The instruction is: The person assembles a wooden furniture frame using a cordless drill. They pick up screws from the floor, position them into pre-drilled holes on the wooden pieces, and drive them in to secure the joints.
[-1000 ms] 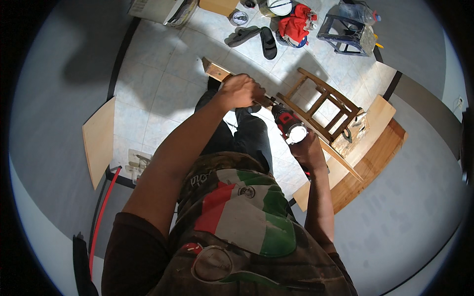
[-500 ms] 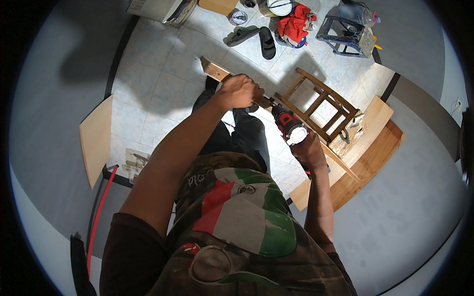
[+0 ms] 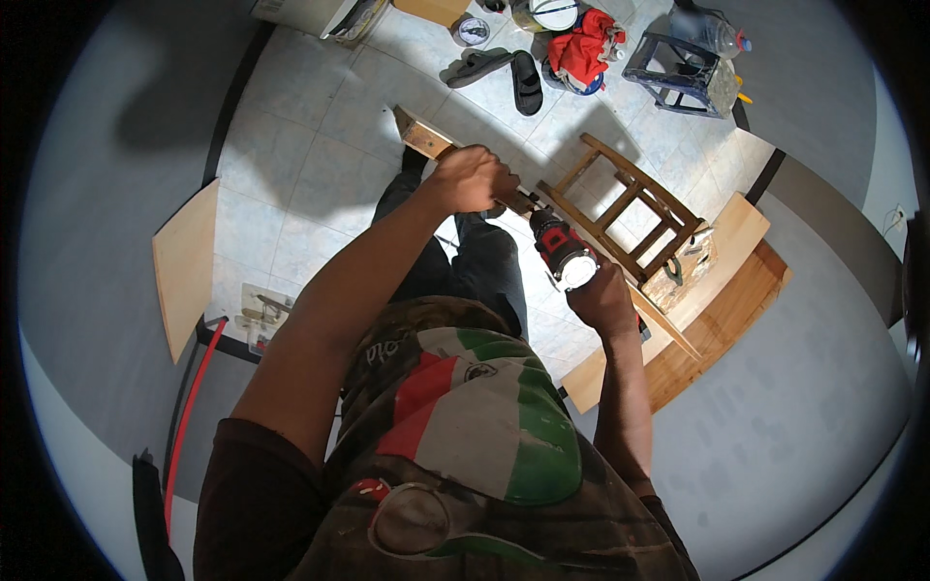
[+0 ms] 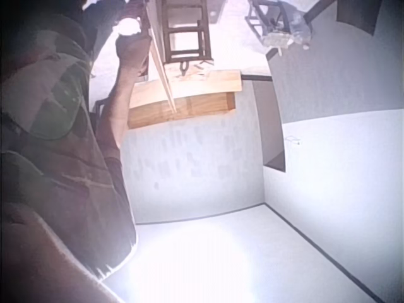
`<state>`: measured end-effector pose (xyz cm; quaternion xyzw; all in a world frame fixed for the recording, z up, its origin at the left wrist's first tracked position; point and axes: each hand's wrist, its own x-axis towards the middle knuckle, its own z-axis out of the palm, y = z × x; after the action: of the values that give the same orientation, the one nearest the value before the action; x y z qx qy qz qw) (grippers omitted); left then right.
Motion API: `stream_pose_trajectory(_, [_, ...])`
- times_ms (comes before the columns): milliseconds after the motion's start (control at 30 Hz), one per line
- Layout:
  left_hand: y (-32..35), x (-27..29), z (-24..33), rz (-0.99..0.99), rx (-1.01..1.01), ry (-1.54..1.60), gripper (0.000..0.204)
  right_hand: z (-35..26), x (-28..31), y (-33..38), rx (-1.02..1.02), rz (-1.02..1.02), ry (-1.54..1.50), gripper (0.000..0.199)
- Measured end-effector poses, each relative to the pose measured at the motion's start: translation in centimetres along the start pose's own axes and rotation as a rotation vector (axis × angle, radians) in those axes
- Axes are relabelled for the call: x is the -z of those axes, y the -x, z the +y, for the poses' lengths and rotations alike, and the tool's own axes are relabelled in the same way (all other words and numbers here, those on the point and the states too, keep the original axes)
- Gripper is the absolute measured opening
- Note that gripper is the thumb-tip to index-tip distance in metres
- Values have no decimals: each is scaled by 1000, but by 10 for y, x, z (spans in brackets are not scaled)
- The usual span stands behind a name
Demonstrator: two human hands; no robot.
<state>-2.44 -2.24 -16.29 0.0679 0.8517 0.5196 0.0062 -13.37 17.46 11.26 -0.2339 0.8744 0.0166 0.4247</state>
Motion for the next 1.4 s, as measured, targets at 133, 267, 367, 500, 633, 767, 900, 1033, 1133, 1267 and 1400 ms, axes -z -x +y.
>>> stream_pose_trajectory(133, [-3,30,29,-24,-20,-319,35,1,0,-4,-28,-25,160,57])
stream_pose_trajectory(267, [-10,48,48,-187,109,-303,36,2,12,-10,57,25,143,55])
stream_pose_trajectory(367, [-17,57,56,-285,162,-344,31,12,21,-21,103,-55,43,58])
stream_pose_trajectory(500, [-10,44,46,-151,21,-370,25,17,32,-29,165,-106,102,52])
stream_pose_trajectory(633, [-12,52,50,-193,17,-389,23,-11,48,-36,120,-145,158,46])
stream_pose_trajectory(767, [-16,51,55,-215,73,-385,15,-17,46,-26,61,-118,163,45])
stream_pose_trajectory(900, [-13,49,53,-185,45,-405,15,-18,42,-27,18,-134,115,45])
stream_pose_trajectory(1033, [-12,50,52,-187,26,-438,21,-16,43,-32,-45,-146,117,47])
stream_pose_trajectory(1133, [-13,44,45,-190,2,-432,26,-20,38,-16,19,-77,107,41])
stream_pose_trajectory(1267, [-8,39,43,-114,-25,-450,28,7,28,-30,-23,-156,-44,42])
stream_pose_trajectory(1400, [-22,47,49,-288,84,-435,29,23,18,-15,158,-37,-271,50])
